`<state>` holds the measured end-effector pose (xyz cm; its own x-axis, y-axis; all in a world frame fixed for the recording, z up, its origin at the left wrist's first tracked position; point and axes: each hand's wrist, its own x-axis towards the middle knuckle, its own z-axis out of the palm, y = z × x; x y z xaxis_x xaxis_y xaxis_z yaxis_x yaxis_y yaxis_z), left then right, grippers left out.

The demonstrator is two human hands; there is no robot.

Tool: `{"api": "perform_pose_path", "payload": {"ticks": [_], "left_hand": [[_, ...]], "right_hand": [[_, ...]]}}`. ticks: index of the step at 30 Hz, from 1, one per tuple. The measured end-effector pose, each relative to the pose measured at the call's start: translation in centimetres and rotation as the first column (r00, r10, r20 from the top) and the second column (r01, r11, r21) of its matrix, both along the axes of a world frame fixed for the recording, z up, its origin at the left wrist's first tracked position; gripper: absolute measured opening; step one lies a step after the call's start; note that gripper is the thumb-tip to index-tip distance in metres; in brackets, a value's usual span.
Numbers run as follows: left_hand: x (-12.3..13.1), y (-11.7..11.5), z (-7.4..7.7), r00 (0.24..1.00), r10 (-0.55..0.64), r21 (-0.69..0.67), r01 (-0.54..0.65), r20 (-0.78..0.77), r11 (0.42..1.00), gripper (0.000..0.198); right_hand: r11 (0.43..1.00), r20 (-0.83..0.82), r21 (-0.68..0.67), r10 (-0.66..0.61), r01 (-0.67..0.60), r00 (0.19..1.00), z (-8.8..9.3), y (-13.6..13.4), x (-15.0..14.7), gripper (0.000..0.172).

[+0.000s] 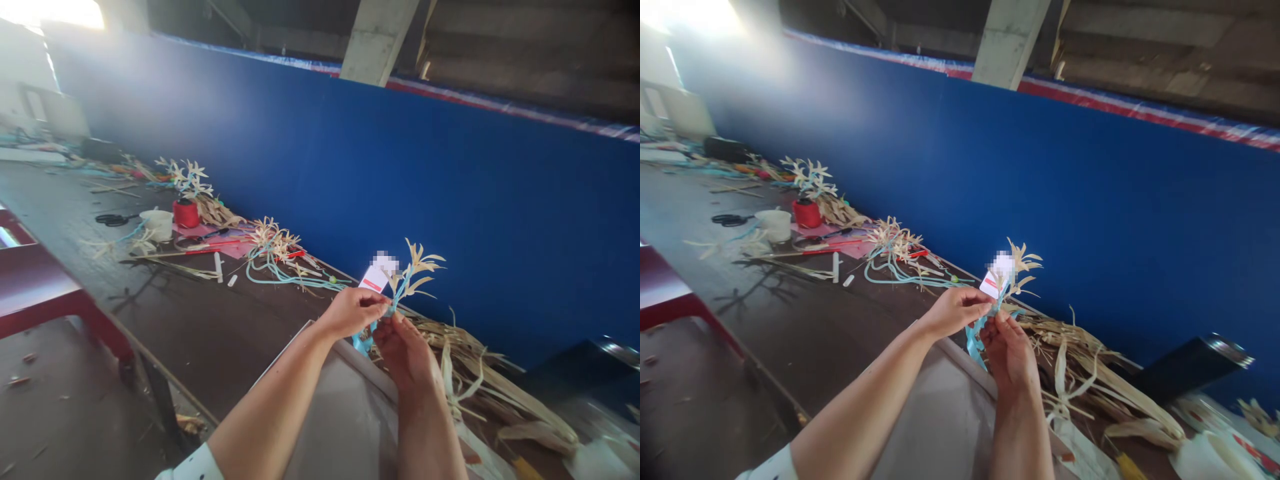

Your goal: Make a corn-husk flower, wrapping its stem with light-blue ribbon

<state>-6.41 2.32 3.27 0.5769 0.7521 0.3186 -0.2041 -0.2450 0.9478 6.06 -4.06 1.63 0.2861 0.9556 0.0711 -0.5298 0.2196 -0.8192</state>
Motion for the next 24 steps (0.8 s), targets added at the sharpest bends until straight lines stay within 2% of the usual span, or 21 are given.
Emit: {"api": "perform_pose_path", "payload": {"ticks": [10, 16, 19, 24], "left_hand": [[0.3, 0.1, 0.0, 0.992, 0.119, 0.077, -0.121, 0.039, 0.990, 0.025], [0.4, 0.2, 0.3, 0.991, 0.133, 0.011, -0.134, 0.023, 0.991, 0.026], [0.4, 0.6, -0.1, 0.991, 0.133, 0.008, -0.133, -0.002, 0.991, 0.029], [0.7, 1.2, -1.3, 0.979, 0.189, 0.119, -0.179, -0.080, 0.977, 0.029]], "right_hand": [[0.996, 0.091, -0.016, -0.091, 0.093, 0.992, 0.3, -0.1, -0.7, 0.017], [0.988, 0.140, 0.041, -0.155, 0.151, 0.978, 0.4, 0.1, -0.8, 0.015], [0.980, 0.139, 0.025, -0.198, 0.196, 0.970, 0.4, 0.2, -1.0, 0.017], [0.964, 0.147, 0.012, -0.265, 0.266, 0.953, 0.2, 0.3, -1.2, 0.019]]}}
